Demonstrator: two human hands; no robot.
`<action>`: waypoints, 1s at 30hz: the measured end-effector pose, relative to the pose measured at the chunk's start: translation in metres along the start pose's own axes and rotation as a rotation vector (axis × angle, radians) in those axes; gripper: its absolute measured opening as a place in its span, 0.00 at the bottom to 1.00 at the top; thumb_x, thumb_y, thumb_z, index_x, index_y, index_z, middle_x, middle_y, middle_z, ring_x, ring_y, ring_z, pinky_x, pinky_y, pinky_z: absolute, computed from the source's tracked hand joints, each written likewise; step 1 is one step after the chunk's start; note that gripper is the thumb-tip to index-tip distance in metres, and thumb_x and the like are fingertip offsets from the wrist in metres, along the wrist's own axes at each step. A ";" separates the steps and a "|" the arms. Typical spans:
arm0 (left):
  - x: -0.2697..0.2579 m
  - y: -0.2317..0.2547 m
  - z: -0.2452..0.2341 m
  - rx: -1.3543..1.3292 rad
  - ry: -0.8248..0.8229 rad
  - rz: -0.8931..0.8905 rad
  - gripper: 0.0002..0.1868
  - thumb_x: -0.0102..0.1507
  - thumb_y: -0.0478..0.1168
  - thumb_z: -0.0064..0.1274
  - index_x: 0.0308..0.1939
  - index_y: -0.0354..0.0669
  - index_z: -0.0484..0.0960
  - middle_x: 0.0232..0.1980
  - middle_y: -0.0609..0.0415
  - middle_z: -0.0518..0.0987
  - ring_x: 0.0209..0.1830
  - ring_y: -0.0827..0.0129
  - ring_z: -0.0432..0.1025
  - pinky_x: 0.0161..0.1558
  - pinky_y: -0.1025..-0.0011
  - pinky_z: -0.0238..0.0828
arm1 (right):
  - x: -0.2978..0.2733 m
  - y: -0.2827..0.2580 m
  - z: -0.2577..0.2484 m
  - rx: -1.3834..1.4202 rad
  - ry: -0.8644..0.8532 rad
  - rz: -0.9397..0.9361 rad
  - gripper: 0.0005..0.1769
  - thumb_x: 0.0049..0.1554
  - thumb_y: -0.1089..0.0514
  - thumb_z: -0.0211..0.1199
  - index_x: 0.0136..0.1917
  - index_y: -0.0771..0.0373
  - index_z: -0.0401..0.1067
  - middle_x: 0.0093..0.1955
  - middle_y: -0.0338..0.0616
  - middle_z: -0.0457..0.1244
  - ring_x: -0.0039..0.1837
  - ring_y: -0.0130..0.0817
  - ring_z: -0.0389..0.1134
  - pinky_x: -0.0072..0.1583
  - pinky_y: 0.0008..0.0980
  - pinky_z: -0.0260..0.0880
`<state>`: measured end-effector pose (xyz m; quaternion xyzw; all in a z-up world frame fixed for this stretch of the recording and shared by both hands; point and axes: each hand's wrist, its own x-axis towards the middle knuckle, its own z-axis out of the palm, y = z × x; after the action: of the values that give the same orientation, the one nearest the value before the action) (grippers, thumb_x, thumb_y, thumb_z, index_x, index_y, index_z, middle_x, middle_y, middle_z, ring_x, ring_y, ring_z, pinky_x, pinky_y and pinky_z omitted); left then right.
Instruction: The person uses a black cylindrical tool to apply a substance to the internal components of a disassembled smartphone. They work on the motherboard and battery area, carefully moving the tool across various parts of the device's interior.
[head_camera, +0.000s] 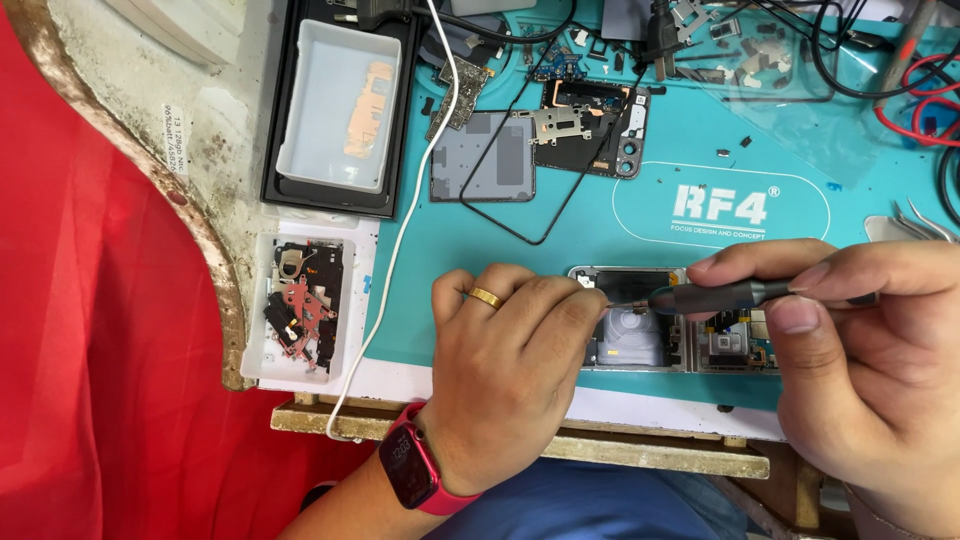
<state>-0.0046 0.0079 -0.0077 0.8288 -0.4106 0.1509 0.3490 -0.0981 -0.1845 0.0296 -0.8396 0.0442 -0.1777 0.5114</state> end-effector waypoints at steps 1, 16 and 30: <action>0.000 0.000 0.000 0.000 0.000 0.000 0.06 0.68 0.31 0.52 0.43 0.48 0.81 0.42 0.63 0.80 0.41 0.63 0.71 0.45 0.59 0.50 | -0.001 0.002 0.000 0.000 0.000 0.000 0.06 0.69 0.64 0.43 0.57 0.61 0.48 0.49 0.59 0.62 0.60 0.50 0.77 0.64 0.42 0.85; 0.000 -0.001 -0.018 -0.174 -0.211 -0.263 0.15 0.65 0.39 0.48 0.56 0.44 0.78 0.50 0.55 0.81 0.46 0.53 0.73 0.43 0.56 0.58 | -0.021 0.034 -0.001 -0.044 -0.141 -0.185 0.19 0.66 0.66 0.46 0.70 0.63 0.53 0.57 0.62 0.69 0.60 0.46 0.78 0.64 0.39 0.84; -0.003 -0.003 -0.011 -0.136 -0.166 -0.235 0.13 0.62 0.40 0.51 0.51 0.47 0.79 0.43 0.58 0.80 0.39 0.55 0.71 0.40 0.56 0.56 | -0.002 0.013 -0.003 -0.358 -0.440 -0.288 0.21 0.61 0.69 0.44 0.67 0.66 0.59 0.63 0.51 0.70 0.63 0.49 0.75 0.58 0.38 0.78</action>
<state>-0.0034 0.0184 -0.0029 0.8553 -0.3473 0.0120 0.3844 -0.0994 -0.1930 0.0197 -0.9322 -0.1563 -0.0519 0.3224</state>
